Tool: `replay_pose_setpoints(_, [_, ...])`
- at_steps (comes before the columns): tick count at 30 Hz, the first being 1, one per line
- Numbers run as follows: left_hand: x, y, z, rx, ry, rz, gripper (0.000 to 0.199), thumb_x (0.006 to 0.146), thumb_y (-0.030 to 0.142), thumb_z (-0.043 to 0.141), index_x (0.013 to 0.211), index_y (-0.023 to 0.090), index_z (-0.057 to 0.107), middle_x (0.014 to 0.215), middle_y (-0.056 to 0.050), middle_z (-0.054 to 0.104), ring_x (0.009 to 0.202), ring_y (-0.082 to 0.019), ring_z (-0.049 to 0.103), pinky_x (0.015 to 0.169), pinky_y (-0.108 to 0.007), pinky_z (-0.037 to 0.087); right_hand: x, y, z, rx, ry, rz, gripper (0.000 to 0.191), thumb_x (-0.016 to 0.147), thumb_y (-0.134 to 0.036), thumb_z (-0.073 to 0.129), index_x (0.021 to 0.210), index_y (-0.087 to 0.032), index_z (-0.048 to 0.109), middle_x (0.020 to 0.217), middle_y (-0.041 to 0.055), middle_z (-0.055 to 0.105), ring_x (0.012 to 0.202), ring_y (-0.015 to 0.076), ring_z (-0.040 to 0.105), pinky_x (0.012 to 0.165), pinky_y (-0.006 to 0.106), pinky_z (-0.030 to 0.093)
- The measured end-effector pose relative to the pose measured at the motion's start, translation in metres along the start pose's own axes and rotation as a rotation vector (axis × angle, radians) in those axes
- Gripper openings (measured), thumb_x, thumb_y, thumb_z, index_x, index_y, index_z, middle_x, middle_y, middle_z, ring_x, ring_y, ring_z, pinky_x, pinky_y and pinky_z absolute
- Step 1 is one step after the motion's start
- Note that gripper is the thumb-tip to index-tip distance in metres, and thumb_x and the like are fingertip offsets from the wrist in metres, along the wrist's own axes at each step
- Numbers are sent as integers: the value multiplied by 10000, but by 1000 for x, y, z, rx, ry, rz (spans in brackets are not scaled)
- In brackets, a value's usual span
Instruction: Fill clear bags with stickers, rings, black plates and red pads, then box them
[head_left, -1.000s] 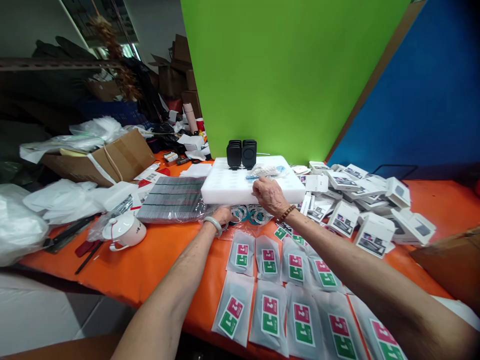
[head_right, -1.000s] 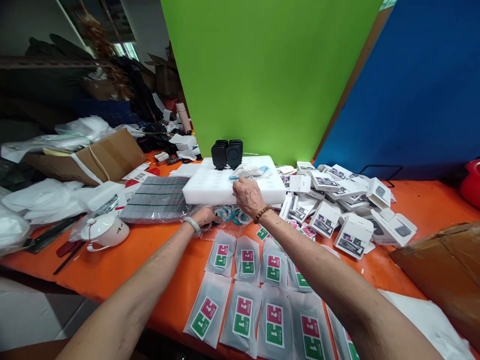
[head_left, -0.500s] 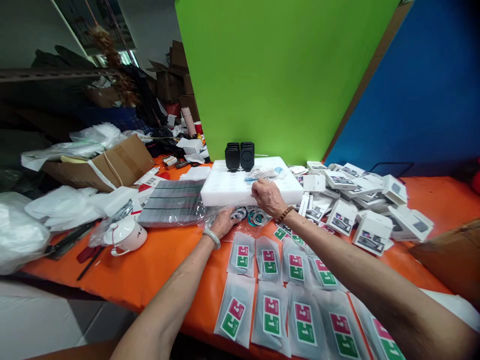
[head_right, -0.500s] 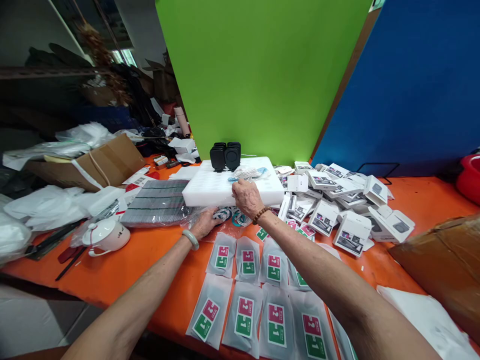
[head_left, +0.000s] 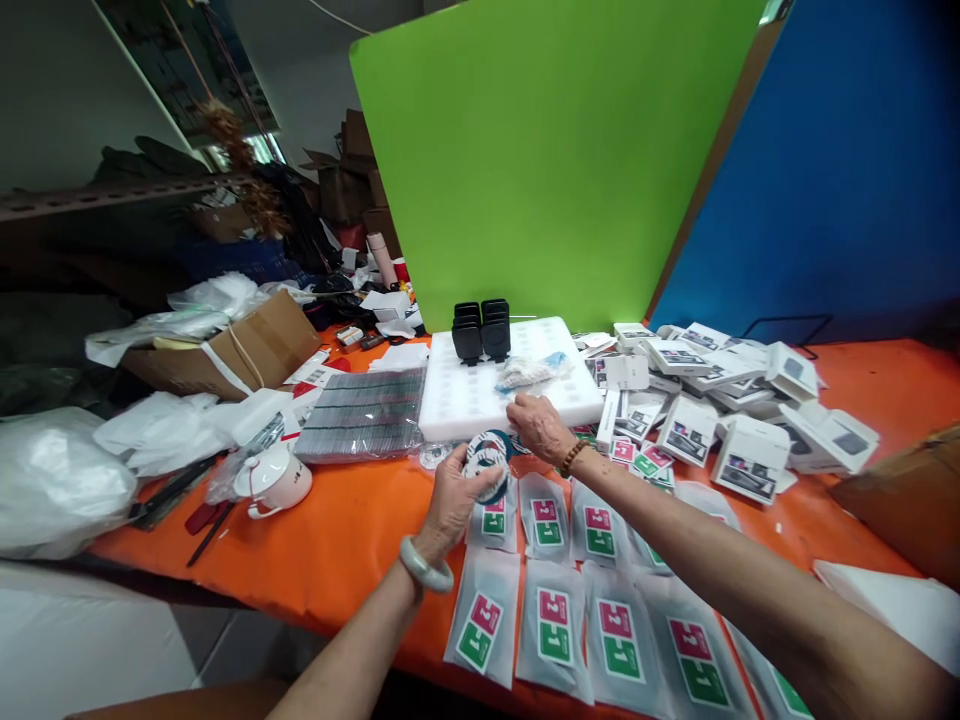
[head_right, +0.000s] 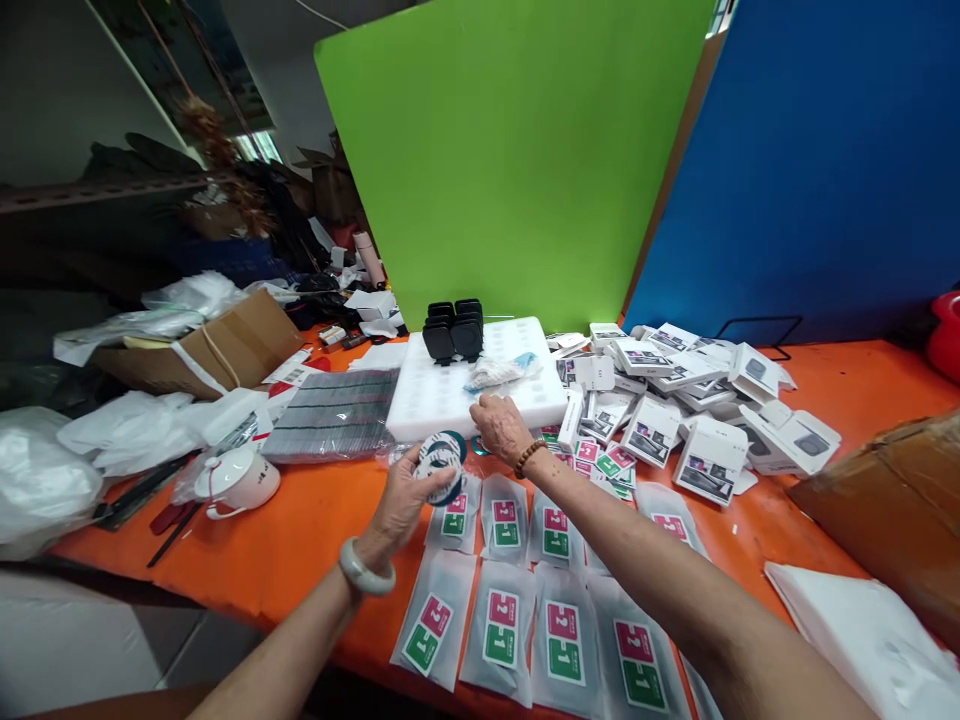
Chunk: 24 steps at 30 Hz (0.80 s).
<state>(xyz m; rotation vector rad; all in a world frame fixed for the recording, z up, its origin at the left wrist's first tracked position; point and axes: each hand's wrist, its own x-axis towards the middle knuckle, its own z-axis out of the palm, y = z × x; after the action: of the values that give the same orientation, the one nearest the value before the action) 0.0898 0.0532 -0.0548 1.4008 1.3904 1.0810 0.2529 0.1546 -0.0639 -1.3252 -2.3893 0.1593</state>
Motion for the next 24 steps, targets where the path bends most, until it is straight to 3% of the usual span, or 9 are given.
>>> replay_pose_setpoints(3, [-28,14,11,-534,-38,-245,481,614,287,785,1038,164,592,930,-40,688,770,-176,641,737,-305,534,-16,-5,-13,104,-19,-5,61,837,-142,554,848,-136,614,868,70,605,758,165,521,707,281,361])
replay_pose_setpoints(5, [-43,22,17,-747,-39,-356,510,575,215,818,1027,162,587,906,-41,686,723,-164,643,705,-298,545,-34,-12,-31,393,-25,76,144,893,-270,517,876,-151,596,821,35,597,724,144,527,688,266,394])
replay_pose_setpoints(8, [-64,32,28,-847,-92,-445,516,603,189,809,1050,150,555,891,-68,688,682,-193,667,672,-336,568,-75,-27,-60,989,-86,239,282,898,-427,492,882,-161,586,777,7,579,703,130,534,679,268,432])
replay_pose_setpoints(11, [-85,39,44,-842,-184,-500,564,610,173,803,1095,146,518,890,-86,691,694,-242,695,657,-359,579,-123,-43,-73,1252,-127,310,295,792,-443,646,879,-165,604,798,5,590,702,122,532,673,261,435])
replay_pose_setpoints(17, [-126,35,82,-856,-249,-622,504,666,149,765,1108,121,524,891,-107,702,725,-254,702,622,-321,575,-203,-56,-60,1305,32,594,286,673,-405,757,749,-168,616,695,-20,570,656,122,510,633,258,420])
replay_pose_setpoints(20, [-139,35,94,-927,-227,-712,364,775,256,700,1070,80,578,846,-122,707,700,-242,698,617,-311,568,-230,-57,-59,1291,33,654,305,692,-445,727,801,-166,667,750,13,627,704,152,550,674,283,443])
replay_pose_setpoints(24, [-151,37,105,-950,-290,-759,358,845,323,632,1088,61,607,816,-137,710,685,-240,694,592,-297,553,-257,-56,-63,1290,30,671,334,721,-460,697,889,-172,706,876,52,666,810,189,588,730,307,467])
